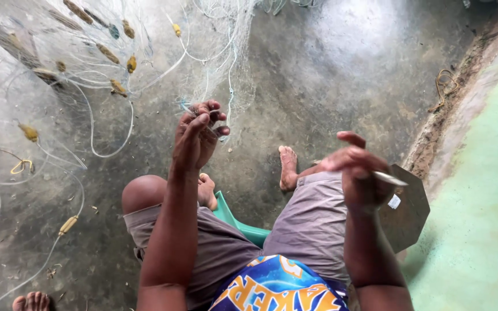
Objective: Repairing a fishing net by weaving and tying knots with a netting needle
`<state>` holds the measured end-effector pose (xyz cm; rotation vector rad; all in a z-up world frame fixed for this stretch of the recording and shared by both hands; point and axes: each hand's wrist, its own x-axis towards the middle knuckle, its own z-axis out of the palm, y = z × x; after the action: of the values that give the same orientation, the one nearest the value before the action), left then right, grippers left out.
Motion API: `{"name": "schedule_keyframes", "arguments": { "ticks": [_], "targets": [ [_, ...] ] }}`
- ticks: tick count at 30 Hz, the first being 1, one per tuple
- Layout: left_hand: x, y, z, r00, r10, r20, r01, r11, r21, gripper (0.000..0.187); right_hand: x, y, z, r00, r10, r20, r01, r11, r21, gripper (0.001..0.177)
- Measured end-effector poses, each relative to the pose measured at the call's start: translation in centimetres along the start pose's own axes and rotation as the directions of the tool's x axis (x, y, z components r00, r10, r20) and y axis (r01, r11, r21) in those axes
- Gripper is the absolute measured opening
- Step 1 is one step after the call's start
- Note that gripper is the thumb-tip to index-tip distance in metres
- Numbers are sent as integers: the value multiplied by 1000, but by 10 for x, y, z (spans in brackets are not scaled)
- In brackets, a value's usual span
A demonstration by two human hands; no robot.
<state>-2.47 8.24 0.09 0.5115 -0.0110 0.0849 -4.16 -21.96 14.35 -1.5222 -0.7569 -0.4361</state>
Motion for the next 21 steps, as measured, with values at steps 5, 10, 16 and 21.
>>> {"name": "schedule_keyframes", "arguments": {
  "ticks": [5,10,16,21],
  "targets": [
    [0,2,-3,1000,19,-15,-20,998,-54,6,44,-34,25,878,287,383,-388,896,218,38],
    [-1,-4,-13,999,11,-35,-12,1000,-22,7,95,-9,52,491,325,809,-71,940,-335,56],
    [1,-7,-15,995,97,-2,-97,994,47,6,100,73,66,556,156,816,644,540,-542,21],
    [1,-5,-7,988,153,19,-154,988,30,5,115,90,82,606,40,795,653,545,-526,23]
  ]
}}
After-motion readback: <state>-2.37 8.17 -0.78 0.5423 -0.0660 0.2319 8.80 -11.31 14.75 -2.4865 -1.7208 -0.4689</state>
